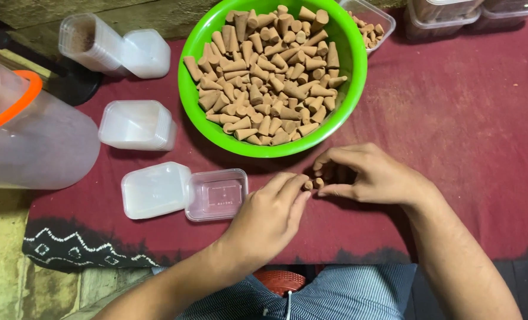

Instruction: The person picks up individual incense cones from a large green bowl and places them onto a red work surface to sort them.

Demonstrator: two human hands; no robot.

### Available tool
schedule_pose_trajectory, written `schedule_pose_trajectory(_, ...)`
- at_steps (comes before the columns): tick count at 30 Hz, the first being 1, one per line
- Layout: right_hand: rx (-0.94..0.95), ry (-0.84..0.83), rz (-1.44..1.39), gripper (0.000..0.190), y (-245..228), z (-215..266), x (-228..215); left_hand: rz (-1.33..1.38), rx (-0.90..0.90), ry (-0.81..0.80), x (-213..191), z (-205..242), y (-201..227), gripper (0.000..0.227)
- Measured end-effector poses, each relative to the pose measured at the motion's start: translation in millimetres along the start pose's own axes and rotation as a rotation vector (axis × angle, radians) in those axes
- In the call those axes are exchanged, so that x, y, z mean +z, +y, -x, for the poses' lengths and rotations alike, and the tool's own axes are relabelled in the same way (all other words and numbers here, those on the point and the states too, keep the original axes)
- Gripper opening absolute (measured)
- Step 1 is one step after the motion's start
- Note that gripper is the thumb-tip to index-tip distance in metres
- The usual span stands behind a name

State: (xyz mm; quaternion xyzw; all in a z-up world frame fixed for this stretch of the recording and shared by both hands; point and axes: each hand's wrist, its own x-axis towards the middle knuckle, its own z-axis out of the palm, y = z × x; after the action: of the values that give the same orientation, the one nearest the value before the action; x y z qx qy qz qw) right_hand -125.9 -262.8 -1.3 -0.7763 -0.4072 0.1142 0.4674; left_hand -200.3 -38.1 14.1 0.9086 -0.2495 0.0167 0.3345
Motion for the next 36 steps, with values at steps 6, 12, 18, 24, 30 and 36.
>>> schedule_pose_trajectory(6,-0.08,0.146,0.087,0.029,0.0,1.6,-1.9,-0.274,0.292,0.199,-65.9,-44.6,-23.2,0.019)
schedule_pose_trajectory(12,-0.028,0.305,0.164,0.018,9.7,2.8,-2.4,-0.461,0.155,-0.093,-80.4,-113.7,-88.9,0.043)
schedule_pose_trajectory(18,0.017,0.347,0.23,0.016,18.6,1.1,-1.3,-0.7,0.297,-0.156,-61.7,-153.2,-98.8,0.036)
schedule_pose_trajectory(24,0.023,0.345,0.22,0.02,20.7,1.1,-3.1,-0.926,0.433,-0.153,-47.7,-175.8,-114.5,0.01)
schedule_pose_trajectory(30,0.035,0.351,0.201,0.02,18.6,1.1,-4.0,-0.819,0.457,-0.181,-66.0,-178.7,-106.9,0.039)
schedule_pose_trajectory(36,-0.011,0.352,0.192,0.024,20.6,1.1,-4.8,-1.022,0.52,-0.297,-56.0,-188.8,-116.2,0.025)
